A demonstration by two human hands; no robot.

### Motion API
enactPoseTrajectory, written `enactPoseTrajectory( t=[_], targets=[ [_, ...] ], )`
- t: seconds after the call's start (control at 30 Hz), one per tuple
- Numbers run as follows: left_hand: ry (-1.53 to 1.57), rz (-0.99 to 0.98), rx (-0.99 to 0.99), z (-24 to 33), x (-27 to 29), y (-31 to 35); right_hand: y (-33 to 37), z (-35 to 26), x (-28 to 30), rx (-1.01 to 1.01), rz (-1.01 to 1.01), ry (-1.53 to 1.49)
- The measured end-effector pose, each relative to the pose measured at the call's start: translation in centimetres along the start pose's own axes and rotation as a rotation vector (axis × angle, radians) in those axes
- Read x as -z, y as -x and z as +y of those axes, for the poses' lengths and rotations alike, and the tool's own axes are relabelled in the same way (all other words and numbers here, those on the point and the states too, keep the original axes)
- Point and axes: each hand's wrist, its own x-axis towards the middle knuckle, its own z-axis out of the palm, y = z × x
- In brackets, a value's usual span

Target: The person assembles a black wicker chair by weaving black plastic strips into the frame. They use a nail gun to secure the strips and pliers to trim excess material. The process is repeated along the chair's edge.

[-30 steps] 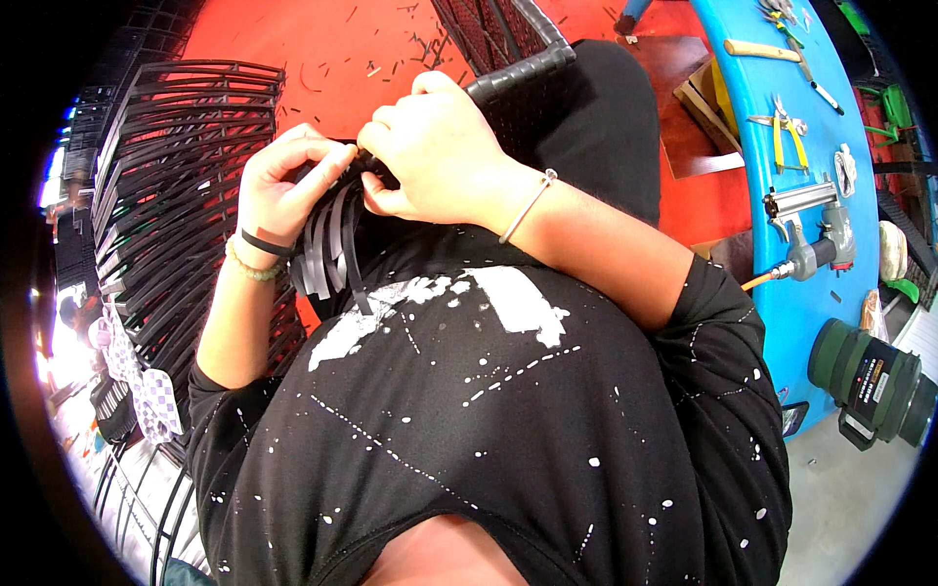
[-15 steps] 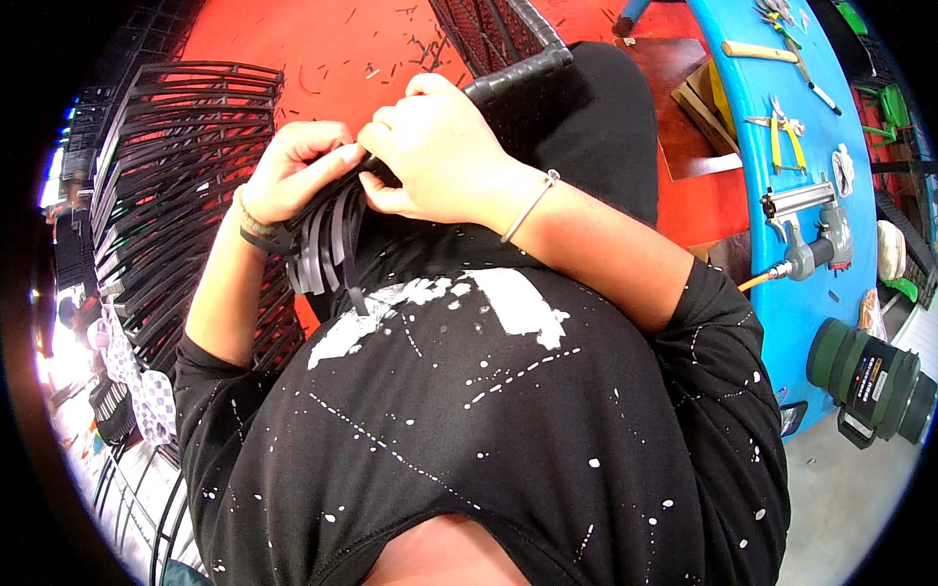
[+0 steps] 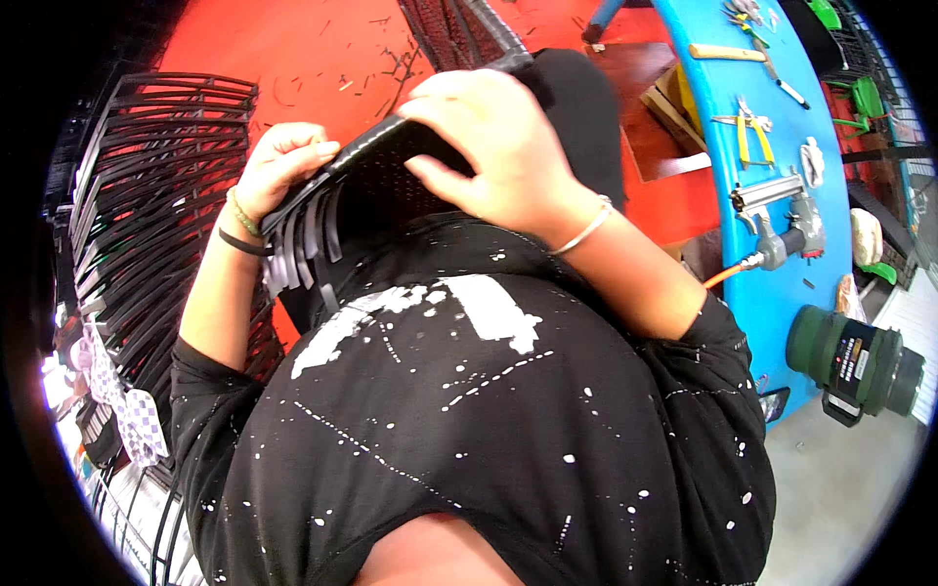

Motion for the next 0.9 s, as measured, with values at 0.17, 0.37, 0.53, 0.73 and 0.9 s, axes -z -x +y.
enactPoseTrajectory(
  t=[0.17,0.37,0.53,0.73,0.9],
  targets=[
    [0.022,0.021,-0.055,-0.4,-0.2,0.2,7.6,6.2,11.0,-0.446,0.244,0.298],
    [0.07,0.027,-0.044,-1.3,0.4,-0.5,30.2,13.4,32.5,-1.29,0.824,0.48],
    [0.062,0.051,-0.048,-1.4,0.4,0.3,33.8,10.2,32.6,-1.818,0.907,0.15],
    [0.03,0.015,-0.081,-0.7,0.0,0.4,36.7,15.3,33.9,-1.818,1.0,-0.526],
    [0.117,-0.07,-0.116,-0.8,0.1,0.0,34.0,13.4,33.8,-1.716,1.061,-0.523]
  ],
)
